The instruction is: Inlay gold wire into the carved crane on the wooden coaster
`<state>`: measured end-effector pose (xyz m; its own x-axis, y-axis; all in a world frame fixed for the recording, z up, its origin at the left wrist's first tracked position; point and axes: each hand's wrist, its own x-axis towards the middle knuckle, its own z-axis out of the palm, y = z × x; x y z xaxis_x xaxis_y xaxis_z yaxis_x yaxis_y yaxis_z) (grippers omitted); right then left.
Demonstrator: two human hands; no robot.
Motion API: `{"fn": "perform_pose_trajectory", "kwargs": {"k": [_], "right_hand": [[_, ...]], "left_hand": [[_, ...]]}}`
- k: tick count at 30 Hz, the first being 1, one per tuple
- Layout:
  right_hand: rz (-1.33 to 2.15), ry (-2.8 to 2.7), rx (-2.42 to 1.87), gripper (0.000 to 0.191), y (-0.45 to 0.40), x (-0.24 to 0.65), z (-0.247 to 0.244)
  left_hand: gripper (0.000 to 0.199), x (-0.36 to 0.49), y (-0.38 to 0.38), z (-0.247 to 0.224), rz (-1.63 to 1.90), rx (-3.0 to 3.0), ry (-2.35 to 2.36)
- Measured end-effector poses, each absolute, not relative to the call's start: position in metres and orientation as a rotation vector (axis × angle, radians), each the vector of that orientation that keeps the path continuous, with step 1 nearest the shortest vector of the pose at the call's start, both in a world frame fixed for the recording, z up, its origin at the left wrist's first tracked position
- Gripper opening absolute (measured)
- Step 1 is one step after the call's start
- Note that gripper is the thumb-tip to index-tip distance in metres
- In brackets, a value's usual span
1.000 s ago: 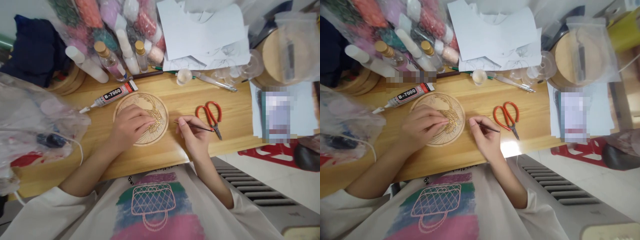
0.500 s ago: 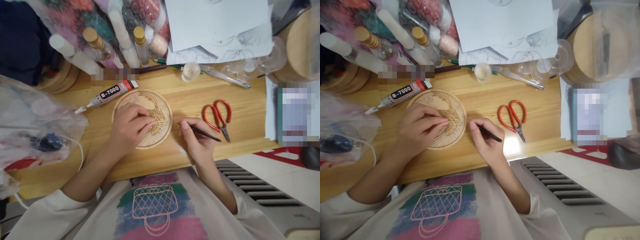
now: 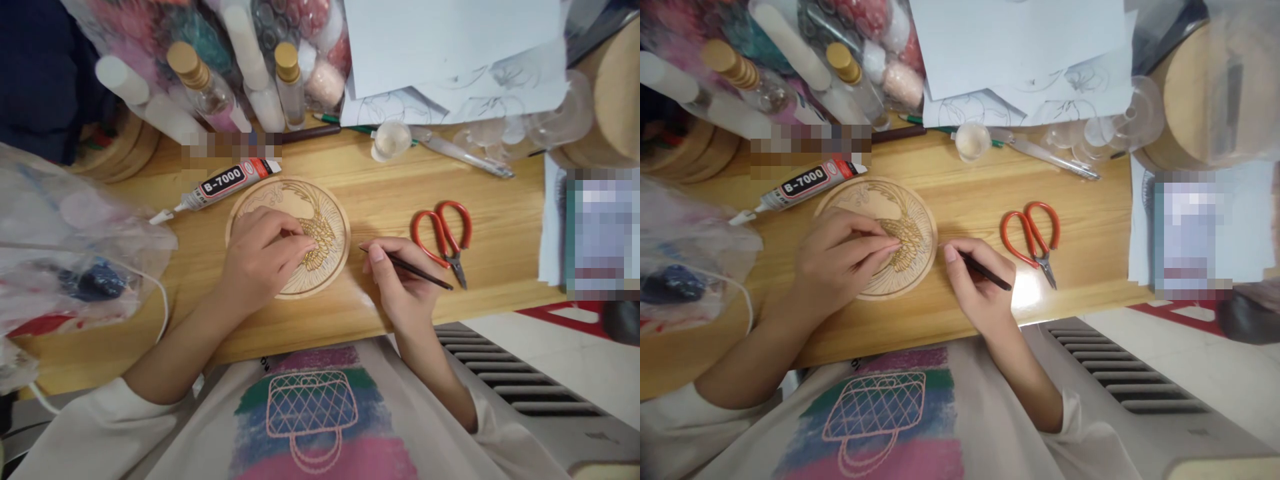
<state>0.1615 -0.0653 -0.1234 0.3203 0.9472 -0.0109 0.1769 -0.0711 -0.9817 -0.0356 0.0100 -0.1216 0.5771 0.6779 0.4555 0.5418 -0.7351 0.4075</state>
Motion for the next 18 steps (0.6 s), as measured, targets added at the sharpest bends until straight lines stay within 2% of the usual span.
{"fn": "perform_pose_trajectory", "kwargs": {"k": [18], "right_hand": [[0.848, -1.111, -1.522, 0.01, -0.0663, 0.1632, -0.1274]], "left_hand": [[0.011, -0.0363, 0.0099, -0.1239, 0.897, 2.612, 0.984]]}}
